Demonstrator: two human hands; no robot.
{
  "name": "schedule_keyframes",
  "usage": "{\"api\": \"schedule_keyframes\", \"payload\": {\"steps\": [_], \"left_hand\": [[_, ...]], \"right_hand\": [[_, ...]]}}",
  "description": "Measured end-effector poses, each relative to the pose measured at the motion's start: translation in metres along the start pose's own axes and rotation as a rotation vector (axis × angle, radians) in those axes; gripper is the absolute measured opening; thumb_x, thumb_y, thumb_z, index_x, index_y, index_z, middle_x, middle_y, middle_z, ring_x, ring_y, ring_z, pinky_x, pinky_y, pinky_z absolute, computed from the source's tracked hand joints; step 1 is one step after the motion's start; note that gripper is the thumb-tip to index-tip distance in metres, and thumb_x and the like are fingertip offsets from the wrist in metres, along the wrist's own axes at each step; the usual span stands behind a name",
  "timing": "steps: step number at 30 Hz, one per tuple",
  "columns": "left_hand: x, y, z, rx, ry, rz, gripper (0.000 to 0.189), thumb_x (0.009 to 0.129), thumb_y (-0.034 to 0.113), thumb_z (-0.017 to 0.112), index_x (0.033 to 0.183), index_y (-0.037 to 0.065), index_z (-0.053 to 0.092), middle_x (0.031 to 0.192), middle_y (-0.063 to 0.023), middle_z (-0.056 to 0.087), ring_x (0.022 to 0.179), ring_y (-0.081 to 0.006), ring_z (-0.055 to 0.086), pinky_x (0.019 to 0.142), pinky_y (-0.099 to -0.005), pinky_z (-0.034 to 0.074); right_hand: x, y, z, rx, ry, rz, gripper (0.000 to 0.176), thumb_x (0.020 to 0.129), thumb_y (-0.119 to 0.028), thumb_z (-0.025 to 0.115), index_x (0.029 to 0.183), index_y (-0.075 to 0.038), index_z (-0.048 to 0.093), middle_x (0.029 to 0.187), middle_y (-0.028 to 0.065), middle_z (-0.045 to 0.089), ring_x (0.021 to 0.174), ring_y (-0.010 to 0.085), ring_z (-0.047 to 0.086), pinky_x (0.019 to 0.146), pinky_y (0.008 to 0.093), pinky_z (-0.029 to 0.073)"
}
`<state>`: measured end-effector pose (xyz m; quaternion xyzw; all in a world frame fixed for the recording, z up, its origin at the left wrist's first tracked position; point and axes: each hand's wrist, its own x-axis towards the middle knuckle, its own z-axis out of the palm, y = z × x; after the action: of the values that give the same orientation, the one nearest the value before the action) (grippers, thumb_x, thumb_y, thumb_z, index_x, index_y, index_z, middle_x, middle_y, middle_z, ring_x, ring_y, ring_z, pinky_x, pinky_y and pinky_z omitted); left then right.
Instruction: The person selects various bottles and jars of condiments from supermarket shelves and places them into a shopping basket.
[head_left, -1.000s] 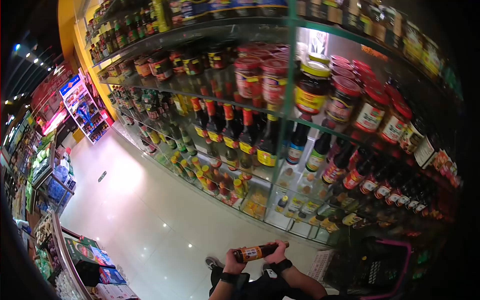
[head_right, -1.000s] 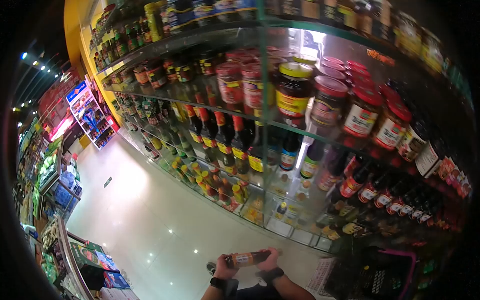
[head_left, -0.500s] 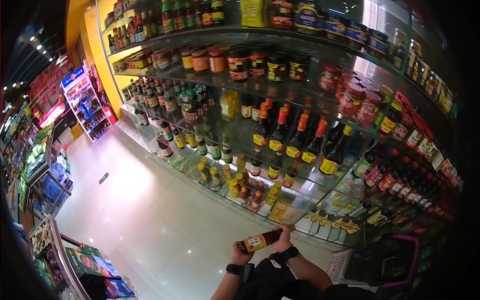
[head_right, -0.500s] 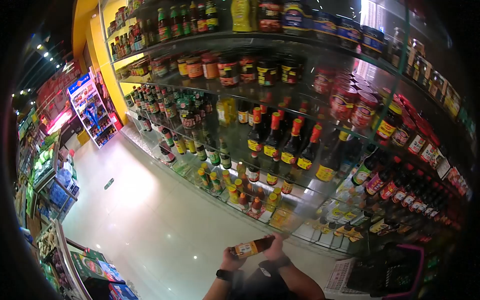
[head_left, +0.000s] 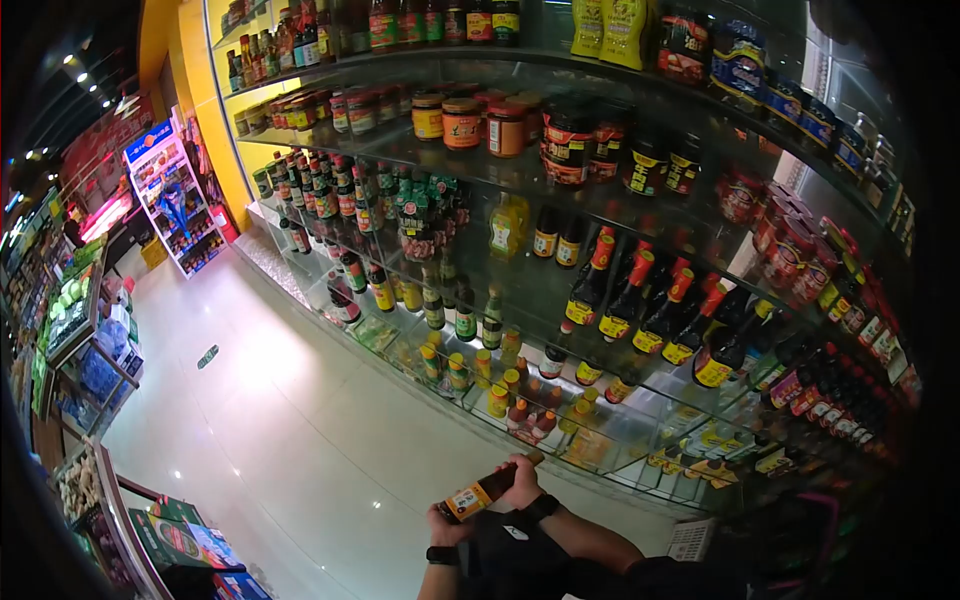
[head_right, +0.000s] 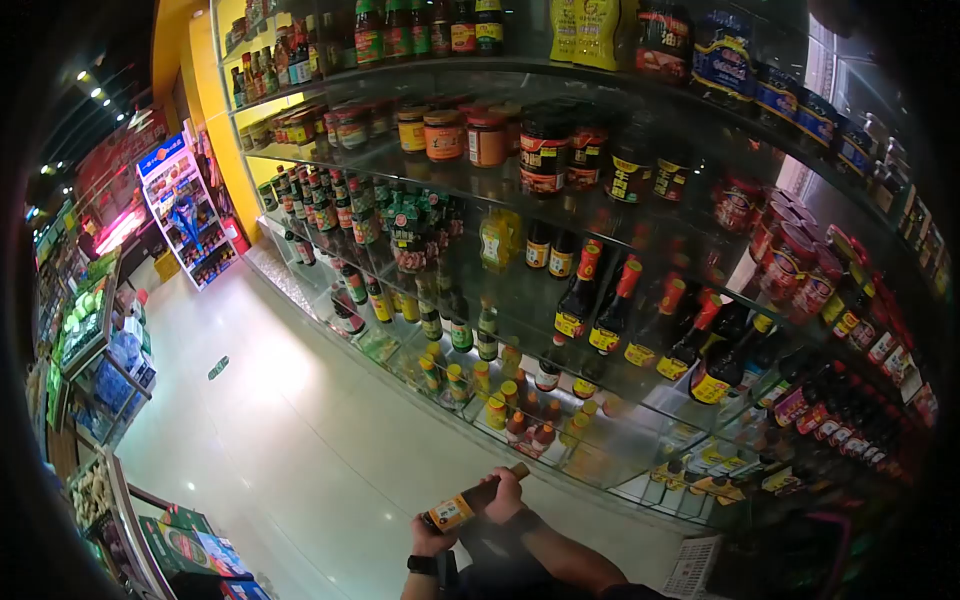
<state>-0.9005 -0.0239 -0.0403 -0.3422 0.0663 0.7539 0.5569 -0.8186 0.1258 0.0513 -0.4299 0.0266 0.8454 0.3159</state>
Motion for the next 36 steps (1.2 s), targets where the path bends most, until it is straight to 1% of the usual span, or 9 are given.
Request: {"api": "schedule_keyframes", "payload": {"steps": [7, 10, 20, 23, 26, 29, 31, 33, 36], "left_hand": [[0.036, 0.066, 0.125, 0.198, -0.059, 0.222, 0.032, 0.076, 0.025, 0.032, 0.090, 0.003, 0.051, 0.101, -0.0136, 0.054, 0.096, -0.0303, 0.050, 0.088, -0.0451, 0.034], [0.037, 0.080, 0.180, 0.411, -0.100, 0.277, 0.041, 0.080, 0.027, 0.029, 0.107, 0.000, 0.045, 0.106, -0.0146, 0.052, 0.100, -0.0297, 0.048, 0.087, -0.0416, 0.037], [0.103, 0.120, 0.250, 0.698, -0.034, -0.180, 0.044, 0.079, 0.032, 0.036, 0.113, 0.004, 0.040, 0.109, -0.0119, 0.050, 0.102, -0.0256, 0.046, 0.091, -0.0415, 0.030], [0.111, 0.125, 0.267, 1.100, -0.263, -0.265, 0.040, 0.081, 0.031, 0.045, 0.109, 0.003, 0.037, 0.106, -0.0116, 0.051, 0.100, -0.0228, 0.048, 0.088, -0.0371, 0.034], [0.095, 0.111, 0.323, 2.160, -0.616, -0.105, 0.038, 0.080, 0.029, 0.047, 0.107, 0.003, 0.037, 0.103, -0.0096, 0.053, 0.098, -0.0190, 0.049, 0.085, -0.0337, 0.035], [0.107, 0.122, 0.339, 0.737, -0.132, -0.916, 0.037, 0.082, 0.028, 0.041, 0.112, 0.006, 0.036, 0.097, -0.0046, 0.055, 0.093, -0.0164, 0.051, 0.079, -0.0278, 0.038], [0.116, 0.127, 0.334, 1.142, -0.345, -0.680, 0.040, 0.085, 0.032, 0.034, 0.113, 0.005, 0.040, 0.098, -0.0077, 0.053, 0.091, -0.0215, 0.051, 0.074, -0.0277, 0.043], [0.124, 0.126, 0.347, 0.604, -0.092, -0.958, 0.040, 0.085, 0.032, 0.029, 0.111, 0.005, 0.045, 0.098, -0.0095, 0.052, 0.089, -0.0248, 0.051, 0.067, -0.0285, 0.047], [0.116, 0.116, 0.367, 0.722, -0.038, -0.810, 0.040, 0.085, 0.030, 0.028, 0.110, 0.004, 0.046, 0.100, -0.0103, 0.052, 0.089, -0.0244, 0.052, 0.064, -0.0275, 0.047]], "right_hand": [[0.062, 0.012, 0.112, 0.081, -0.116, -0.009, 0.011, 0.070, -0.009, 0.052, 0.067, -0.008, 0.042, 0.059, 0.0039, 0.045, 0.060, 0.0212, 0.046, 0.064, 0.0356, 0.043], [0.071, 0.014, 0.158, 0.105, -0.212, -0.055, 0.011, 0.071, -0.009, 0.053, 0.067, -0.008, 0.043, 0.059, 0.0043, 0.045, 0.059, 0.0214, 0.047, 0.064, 0.0351, 0.043], [0.105, -0.013, 0.215, 0.209, -0.297, -0.258, 0.009, 0.072, -0.009, 0.051, 0.069, -0.007, 0.044, 0.061, 0.0036, 0.043, 0.064, 0.0198, 0.045, 0.069, 0.0331, 0.040], [0.093, -0.020, 0.229, 0.185, -0.362, -0.366, 0.009, 0.072, -0.009, 0.052, 0.069, -0.006, 0.044, 0.063, 0.0037, 0.043, 0.065, 0.0197, 0.045, 0.069, 0.0328, 0.040], [0.076, -0.025, 0.247, 0.149, -0.414, -0.420, 0.011, 0.072, -0.005, 0.053, 0.072, -0.007, 0.042, 0.062, 0.0051, 0.043, 0.064, 0.0207, 0.044, 0.068, 0.0325, 0.039], [0.062, -0.033, 0.267, -0.033, -0.474, -0.478, 0.012, 0.072, -0.005, 0.055, 0.078, -0.007, 0.044, 0.064, 0.0059, 0.045, 0.067, 0.0212, 0.047, 0.069, 0.0333, 0.040], [0.053, -0.034, 0.285, -0.152, -0.472, -0.535, 0.011, 0.074, -0.008, 0.055, 0.081, -0.007, 0.045, 0.067, 0.0056, 0.047, 0.069, 0.0202, 0.049, 0.067, 0.0318, 0.041], [0.060, -0.035, 0.296, -0.197, -0.421, -0.569, 0.012, 0.077, -0.013, 0.055, 0.083, -0.008, 0.047, 0.070, 0.0046, 0.050, 0.071, 0.0170, 0.051, 0.066, 0.0292, 0.042], [0.031, -0.043, 0.320, -0.494, -0.197, -0.704, 0.017, 0.079, -0.021, 0.058, 0.085, -0.009, 0.048, 0.076, 0.0026, 0.054, 0.070, 0.0123, 0.054, 0.061, 0.0283, 0.045]]}}
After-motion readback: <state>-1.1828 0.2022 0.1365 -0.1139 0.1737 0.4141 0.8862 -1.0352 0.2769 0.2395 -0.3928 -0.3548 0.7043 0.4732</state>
